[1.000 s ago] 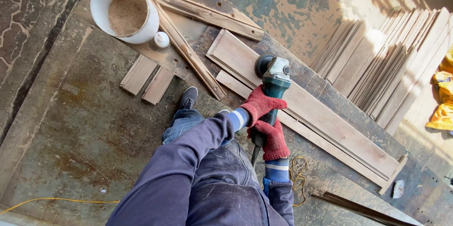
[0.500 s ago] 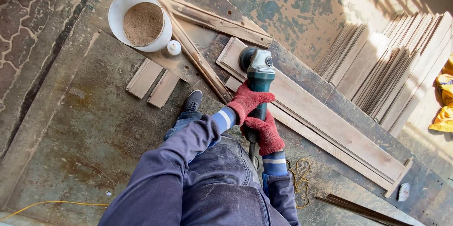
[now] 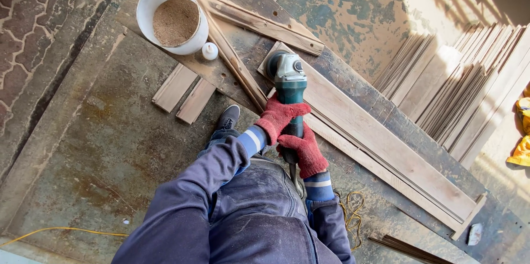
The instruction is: Sanding a long piece of wood using a handheld power sander.
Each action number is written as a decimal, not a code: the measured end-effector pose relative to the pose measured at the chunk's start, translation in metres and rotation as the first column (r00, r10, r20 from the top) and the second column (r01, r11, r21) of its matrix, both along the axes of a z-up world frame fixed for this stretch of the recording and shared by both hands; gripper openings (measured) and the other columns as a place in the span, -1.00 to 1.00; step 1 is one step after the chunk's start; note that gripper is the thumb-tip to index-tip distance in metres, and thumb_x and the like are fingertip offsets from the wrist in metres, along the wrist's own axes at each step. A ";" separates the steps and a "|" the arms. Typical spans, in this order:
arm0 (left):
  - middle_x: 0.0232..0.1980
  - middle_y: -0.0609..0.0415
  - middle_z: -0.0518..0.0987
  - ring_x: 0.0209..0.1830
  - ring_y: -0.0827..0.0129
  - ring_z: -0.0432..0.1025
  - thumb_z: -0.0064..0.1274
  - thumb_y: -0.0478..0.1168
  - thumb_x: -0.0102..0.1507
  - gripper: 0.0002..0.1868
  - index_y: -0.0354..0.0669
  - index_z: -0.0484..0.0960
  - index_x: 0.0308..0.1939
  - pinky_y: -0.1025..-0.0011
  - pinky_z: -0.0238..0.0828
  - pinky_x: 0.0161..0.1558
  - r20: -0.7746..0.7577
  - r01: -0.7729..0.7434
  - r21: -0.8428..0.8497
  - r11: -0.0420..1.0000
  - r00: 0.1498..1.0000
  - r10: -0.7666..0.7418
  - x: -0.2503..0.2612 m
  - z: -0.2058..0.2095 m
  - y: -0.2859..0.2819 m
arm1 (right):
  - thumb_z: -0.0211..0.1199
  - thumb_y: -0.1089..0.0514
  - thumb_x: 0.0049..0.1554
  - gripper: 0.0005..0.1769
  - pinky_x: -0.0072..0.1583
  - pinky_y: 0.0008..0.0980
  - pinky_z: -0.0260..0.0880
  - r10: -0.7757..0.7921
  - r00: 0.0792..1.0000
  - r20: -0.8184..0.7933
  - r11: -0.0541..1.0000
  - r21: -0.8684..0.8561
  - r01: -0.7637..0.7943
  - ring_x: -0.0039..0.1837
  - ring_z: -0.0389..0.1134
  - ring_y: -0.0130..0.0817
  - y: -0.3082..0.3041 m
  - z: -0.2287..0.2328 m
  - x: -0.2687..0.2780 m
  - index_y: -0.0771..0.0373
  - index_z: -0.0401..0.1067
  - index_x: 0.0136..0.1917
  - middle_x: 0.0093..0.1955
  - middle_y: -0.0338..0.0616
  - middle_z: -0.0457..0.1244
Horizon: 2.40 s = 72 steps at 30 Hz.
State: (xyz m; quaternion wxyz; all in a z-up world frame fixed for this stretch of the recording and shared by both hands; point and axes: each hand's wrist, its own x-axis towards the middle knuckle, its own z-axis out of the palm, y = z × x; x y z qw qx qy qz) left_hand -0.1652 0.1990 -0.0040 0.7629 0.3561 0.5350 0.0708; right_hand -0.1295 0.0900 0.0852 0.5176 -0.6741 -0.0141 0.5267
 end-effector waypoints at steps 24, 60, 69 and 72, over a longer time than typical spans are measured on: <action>-0.47 0.07 0.58 -0.34 0.35 0.58 0.57 -0.11 -0.28 -0.35 -0.26 0.64 -0.20 0.51 0.53 -0.16 0.014 0.104 0.013 0.994 0.994 -0.105 0.008 0.032 0.011 | 0.54 0.32 -0.26 -0.49 -0.41 -0.05 0.47 -0.046 0.999 0.013 0.999 0.012 0.046 -0.41 0.41 0.11 -0.004 -0.003 0.006 0.42 0.43 -0.03 -0.31 0.22 0.29; -0.51 0.10 0.63 -0.38 0.27 0.63 0.60 0.00 -0.30 -0.27 -0.02 0.60 -0.13 0.37 0.53 -0.04 0.018 0.128 0.001 0.992 0.992 -0.128 0.015 0.015 0.028 | 0.48 0.34 -0.21 -0.56 -0.42 0.01 0.45 -0.082 0.997 0.009 0.996 -0.018 0.082 -0.42 0.41 0.15 0.018 -0.007 0.007 0.41 0.44 -0.05 -0.34 0.20 0.28; -0.44 0.06 0.65 -0.29 0.23 0.63 0.60 -0.01 -0.27 -0.25 -0.03 0.61 -0.06 0.30 0.48 0.07 0.044 0.142 -0.038 0.989 0.989 -0.141 0.030 0.018 0.018 | 0.48 0.31 -0.21 -0.56 -0.39 0.01 0.48 -0.096 0.995 0.028 0.994 -0.045 0.098 -0.41 0.41 0.11 0.007 -0.008 0.016 0.44 0.43 -0.05 -0.32 0.22 0.29; -0.43 0.08 0.65 -0.25 0.26 0.63 0.59 0.01 -0.28 -0.22 -0.05 0.60 -0.05 0.29 0.45 0.15 0.039 0.194 -0.029 0.981 0.981 -0.192 0.031 0.022 0.019 | 0.47 0.34 -0.21 -0.57 -0.41 0.01 0.46 -0.109 0.994 0.026 0.993 -0.036 0.110 -0.43 0.40 0.13 0.007 -0.007 0.016 0.43 0.43 -0.06 -0.33 0.22 0.27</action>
